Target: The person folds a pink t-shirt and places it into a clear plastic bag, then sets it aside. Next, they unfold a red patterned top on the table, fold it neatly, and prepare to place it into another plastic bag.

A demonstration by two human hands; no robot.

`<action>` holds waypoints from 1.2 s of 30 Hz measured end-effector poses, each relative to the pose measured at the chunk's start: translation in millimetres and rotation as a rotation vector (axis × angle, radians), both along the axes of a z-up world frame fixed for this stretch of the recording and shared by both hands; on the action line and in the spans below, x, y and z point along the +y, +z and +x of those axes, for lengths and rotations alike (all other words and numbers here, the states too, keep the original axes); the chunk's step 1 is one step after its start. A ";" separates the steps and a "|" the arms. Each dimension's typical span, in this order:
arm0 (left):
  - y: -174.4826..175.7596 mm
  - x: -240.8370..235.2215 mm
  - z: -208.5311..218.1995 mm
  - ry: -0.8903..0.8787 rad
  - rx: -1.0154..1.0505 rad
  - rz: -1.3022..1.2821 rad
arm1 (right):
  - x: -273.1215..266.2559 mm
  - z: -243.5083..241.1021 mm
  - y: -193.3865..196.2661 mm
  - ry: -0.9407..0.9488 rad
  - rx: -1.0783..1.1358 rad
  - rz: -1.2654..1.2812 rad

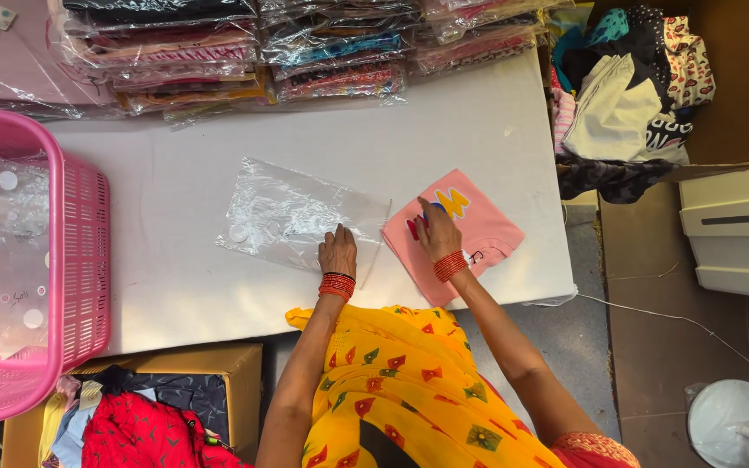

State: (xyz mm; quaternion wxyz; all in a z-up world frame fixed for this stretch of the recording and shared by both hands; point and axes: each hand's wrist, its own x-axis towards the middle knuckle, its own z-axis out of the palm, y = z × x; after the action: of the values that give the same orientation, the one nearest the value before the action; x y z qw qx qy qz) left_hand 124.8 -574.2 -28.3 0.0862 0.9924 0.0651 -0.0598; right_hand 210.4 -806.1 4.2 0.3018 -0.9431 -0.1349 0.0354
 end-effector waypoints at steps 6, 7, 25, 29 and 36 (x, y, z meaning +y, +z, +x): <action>-25.7 -17.2 3.5 -0.085 0.033 0.115 | -109.4 36.4 -26.9 -0.240 0.008 -0.336; -24.1 -18.3 6.1 -0.090 0.031 0.114 | -113.3 38.0 -23.0 -0.246 0.007 -0.337; -34.7 -19.8 2.1 -0.055 0.048 0.038 | -79.3 -44.2 -9.8 -0.092 0.054 -0.255; -21.7 -20.1 3.8 -0.060 0.079 0.001 | -51.6 -77.9 -5.5 -0.004 0.073 -0.503; -33.8 -17.0 1.1 -0.062 0.027 0.002 | -34.2 -89.2 -0.4 0.062 0.297 -0.632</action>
State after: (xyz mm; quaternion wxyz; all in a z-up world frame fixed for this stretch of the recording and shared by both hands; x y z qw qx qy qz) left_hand 125.9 -591.2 -62.1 0.0824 0.9931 0.0353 -0.0756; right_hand 121.3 -840.3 3.8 0.0100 -0.9700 -0.1007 0.2213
